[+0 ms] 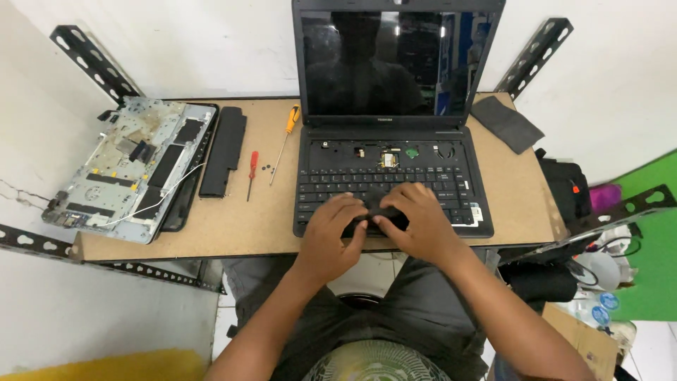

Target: Disassembling a laptop by removing the keyboard and manipulating internal components

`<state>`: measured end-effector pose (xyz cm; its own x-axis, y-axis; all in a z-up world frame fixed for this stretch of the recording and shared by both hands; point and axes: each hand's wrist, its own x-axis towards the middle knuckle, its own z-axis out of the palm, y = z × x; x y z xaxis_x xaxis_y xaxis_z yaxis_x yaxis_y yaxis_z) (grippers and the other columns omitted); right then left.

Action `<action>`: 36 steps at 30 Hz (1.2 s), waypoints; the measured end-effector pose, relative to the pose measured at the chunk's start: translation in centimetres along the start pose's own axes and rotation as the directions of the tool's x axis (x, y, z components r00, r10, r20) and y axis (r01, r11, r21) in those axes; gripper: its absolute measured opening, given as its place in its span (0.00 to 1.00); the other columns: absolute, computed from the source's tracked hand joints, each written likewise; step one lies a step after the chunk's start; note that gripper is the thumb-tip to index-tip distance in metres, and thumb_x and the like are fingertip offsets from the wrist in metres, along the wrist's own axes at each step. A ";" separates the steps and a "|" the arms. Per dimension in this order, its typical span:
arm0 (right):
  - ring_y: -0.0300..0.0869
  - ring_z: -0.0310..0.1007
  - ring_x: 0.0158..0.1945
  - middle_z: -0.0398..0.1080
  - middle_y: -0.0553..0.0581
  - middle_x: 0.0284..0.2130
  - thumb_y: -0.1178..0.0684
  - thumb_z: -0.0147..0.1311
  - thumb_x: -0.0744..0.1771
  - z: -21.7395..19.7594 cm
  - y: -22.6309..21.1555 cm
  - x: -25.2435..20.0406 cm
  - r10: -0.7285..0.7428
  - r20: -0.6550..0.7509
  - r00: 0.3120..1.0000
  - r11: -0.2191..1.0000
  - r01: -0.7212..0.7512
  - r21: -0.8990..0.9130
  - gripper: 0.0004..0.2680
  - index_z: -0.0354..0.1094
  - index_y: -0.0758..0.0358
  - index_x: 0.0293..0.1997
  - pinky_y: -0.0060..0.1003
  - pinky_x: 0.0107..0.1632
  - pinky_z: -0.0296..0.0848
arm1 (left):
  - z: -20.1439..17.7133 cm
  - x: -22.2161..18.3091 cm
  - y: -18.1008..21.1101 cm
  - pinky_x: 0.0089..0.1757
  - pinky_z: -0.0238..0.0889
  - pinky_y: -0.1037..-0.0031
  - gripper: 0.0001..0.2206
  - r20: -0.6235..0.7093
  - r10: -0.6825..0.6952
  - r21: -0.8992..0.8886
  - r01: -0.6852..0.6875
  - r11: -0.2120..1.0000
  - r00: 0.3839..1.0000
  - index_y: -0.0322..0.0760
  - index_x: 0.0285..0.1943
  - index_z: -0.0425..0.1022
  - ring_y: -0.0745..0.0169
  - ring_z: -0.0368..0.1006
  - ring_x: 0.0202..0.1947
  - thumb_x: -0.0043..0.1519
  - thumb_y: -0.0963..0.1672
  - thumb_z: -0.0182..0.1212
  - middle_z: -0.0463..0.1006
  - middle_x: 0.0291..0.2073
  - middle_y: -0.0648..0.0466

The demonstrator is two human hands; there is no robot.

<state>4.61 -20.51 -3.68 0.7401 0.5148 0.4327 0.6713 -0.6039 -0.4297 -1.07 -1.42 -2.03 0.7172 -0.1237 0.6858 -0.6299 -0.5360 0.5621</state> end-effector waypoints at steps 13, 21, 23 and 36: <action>0.61 0.69 0.35 0.66 0.64 0.23 0.53 0.55 0.57 -7.2 1.7 -1.1 0.240 0.070 0.968 0.947 -0.218 -0.236 0.05 0.62 0.60 0.23 0.52 0.37 0.64 | 0.8 -1.3 -1.4 0.53 0.57 0.56 0.09 0.012 0.000 0.341 -0.004 0.940 1.000 0.35 0.45 0.74 0.41 0.66 0.53 0.60 0.44 0.53 0.71 0.44 0.44; 0.63 0.72 0.41 0.71 0.66 0.31 0.54 0.57 0.61 -6.2 -1.1 0.5 0.348 -0.016 0.937 0.934 -0.348 -0.083 0.05 0.70 0.62 0.34 0.51 0.43 0.69 | 1.1 -1.4 -1.4 0.55 0.57 0.58 0.09 0.000 0.010 0.346 -0.009 0.938 1.000 0.35 0.45 0.73 0.43 0.67 0.52 0.59 0.43 0.54 0.72 0.44 0.45; 0.61 0.72 0.40 0.71 0.64 0.31 0.52 0.58 0.61 -3.7 -1.9 2.0 0.268 -0.004 0.963 0.960 -0.268 -0.081 0.06 0.71 0.60 0.34 0.50 0.43 0.70 | 1.4 -1.5 -1.6 0.55 0.57 0.58 0.10 -0.021 0.000 0.304 0.006 0.952 1.000 0.35 0.47 0.72 0.44 0.68 0.52 0.58 0.43 0.54 0.72 0.44 0.45; 0.56 0.68 0.52 0.72 0.61 0.45 0.53 0.52 0.63 0.8 -5.7 4.7 0.032 0.072 0.997 0.945 -0.054 0.323 0.12 0.69 0.61 0.50 0.49 0.54 0.65 | -1.2 -0.6 -1.3 0.52 0.58 0.55 0.13 -0.136 -0.085 0.127 0.103 0.987 0.987 0.32 0.49 0.69 0.41 0.63 0.51 0.55 0.37 0.53 0.62 0.47 0.44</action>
<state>4.33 -14.13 0.19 0.7623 0.5373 0.3609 0.6075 -0.4017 -0.6852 -1.02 0.41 -2.62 0.7211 0.0373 0.6918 -0.5096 -0.6478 0.5662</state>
